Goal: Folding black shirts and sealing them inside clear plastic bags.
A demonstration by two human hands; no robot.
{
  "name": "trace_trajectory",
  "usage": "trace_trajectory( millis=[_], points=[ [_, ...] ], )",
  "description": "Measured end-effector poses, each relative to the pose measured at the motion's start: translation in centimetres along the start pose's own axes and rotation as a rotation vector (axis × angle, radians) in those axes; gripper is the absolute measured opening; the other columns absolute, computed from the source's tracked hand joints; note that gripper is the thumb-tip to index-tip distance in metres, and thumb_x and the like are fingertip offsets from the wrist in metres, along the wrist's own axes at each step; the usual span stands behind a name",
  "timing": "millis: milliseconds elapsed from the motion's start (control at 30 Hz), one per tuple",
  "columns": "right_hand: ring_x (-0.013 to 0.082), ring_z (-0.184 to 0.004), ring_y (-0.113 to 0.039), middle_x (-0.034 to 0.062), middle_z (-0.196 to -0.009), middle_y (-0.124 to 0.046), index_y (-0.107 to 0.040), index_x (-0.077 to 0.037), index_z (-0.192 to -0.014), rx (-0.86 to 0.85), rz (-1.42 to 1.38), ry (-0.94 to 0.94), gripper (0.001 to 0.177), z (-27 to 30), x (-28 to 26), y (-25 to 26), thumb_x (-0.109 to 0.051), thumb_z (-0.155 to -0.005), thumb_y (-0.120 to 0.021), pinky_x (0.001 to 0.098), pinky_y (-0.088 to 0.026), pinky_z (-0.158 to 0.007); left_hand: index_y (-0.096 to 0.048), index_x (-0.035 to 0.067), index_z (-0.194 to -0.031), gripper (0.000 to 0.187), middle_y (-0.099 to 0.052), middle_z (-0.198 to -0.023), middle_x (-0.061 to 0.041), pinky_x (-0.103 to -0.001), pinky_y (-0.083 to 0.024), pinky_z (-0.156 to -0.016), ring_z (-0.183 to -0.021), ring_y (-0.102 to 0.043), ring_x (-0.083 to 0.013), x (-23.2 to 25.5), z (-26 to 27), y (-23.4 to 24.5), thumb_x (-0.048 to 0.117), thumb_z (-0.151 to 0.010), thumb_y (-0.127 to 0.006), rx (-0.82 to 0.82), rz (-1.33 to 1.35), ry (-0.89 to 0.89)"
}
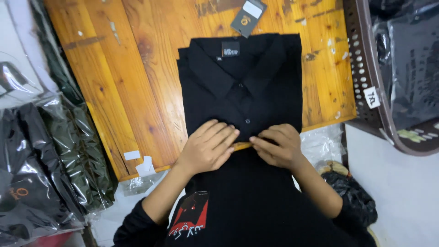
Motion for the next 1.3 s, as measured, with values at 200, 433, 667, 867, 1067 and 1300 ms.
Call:
trace_trajectory(
  millis=[200, 433, 667, 867, 1067, 1300],
  points=[
    [0.0319, -0.109, -0.065, 0.0082, -0.118, -0.069, -0.077, -0.013, -0.116, 0.004, 0.462, -0.292, 0.05, 1.1, 2.6, 0.5, -0.054, -0.099, -0.055, 0.0453, -0.05, -0.093, -0.053, -0.004, -0.145, 0.059, -0.055, -0.14, -0.029, -0.06, -0.041, -0.104, -0.123, -0.054, -0.05, -1.6, 3.3, 1.4, 0.023, -0.094, -0.065, 0.148, -0.183, 0.587],
    [0.0283, -0.078, -0.06, 0.0115, -0.097, -0.056, -0.068, 0.004, -0.114, 0.11, 0.275, -0.807, 0.021, 1.0, 2.1, 4.0, 0.002, -0.094, -0.075, 0.0324, -0.052, -0.062, -0.071, 0.0, -0.11, 0.035, -0.068, -0.09, -0.02, -0.049, -0.052, -0.073, -0.084, -0.068, -0.0433, -1.0, 4.1, 4.1, 0.027, -0.089, -0.078, 0.016, -0.016, 1.068],
    [0.0383, -0.078, -0.068, 0.0204, -0.091, -0.066, -0.062, 0.006, -0.128, -0.034, 0.178, -0.957, 0.045, 0.7, 4.2, 4.6, 0.001, -0.088, -0.081, 0.0445, -0.053, -0.063, -0.063, 0.002, -0.113, 0.046, -0.072, -0.097, -0.026, -0.055, -0.055, -0.081, -0.098, -0.069, -0.0513, -1.9, 3.8, 2.1, 0.022, -0.079, -0.086, -0.233, 0.39, 1.231],
    [0.0408, -0.089, -0.066, 0.0181, -0.097, -0.066, -0.067, -0.003, -0.126, -0.21, 0.258, -0.948, 0.046, -2.0, 7.7, 8.2, -0.014, -0.084, -0.084, 0.0505, -0.054, -0.079, -0.07, 0.001, -0.095, 0.021, -0.076, -0.086, -0.028, -0.057, -0.054, -0.081, -0.091, -0.071, -0.0529, -5.2, -3.2, 8.0, 0.013, -0.08, -0.077, -0.56, 0.496, 1.029],
    [0.0342, -0.105, -0.068, 0.0068, -0.108, -0.067, -0.075, -0.015, -0.125, -0.251, 0.415, -0.605, 0.04, -10.9, 11.5, 5.7, -0.038, -0.094, -0.083, 0.0413, -0.052, -0.091, -0.07, 0.019, -0.084, 0.034, -0.069, -0.077, -0.004, -0.042, -0.054, -0.074, -0.083, -0.07, -0.0314, -19.9, -7.8, 4.6, 0.046, -0.103, -0.063, -0.043, -0.159, 0.729],
    [0.0355, -0.105, -0.061, 0.0136, -0.112, -0.065, -0.068, -0.006, -0.121, -0.387, 0.229, -0.207, 0.032, -22.7, 18.2, -6.0, -0.029, -0.099, -0.067, 0.046, -0.047, -0.088, -0.066, 0.005, -0.088, 0.01, -0.059, -0.095, -0.013, -0.049, -0.044, -0.09, -0.098, -0.054, -0.0367, -35.7, -16.4, -3.7, 0.012, -0.09, -0.059, 0.246, -0.337, 0.59]
  ],
)
Point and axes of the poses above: each hand's wrist, its own z-axis away from the middle knuckle, its own y-axis out of the back of the hand, x = y × z, the point moved 3 cm from there along -z, towards the middle knuckle
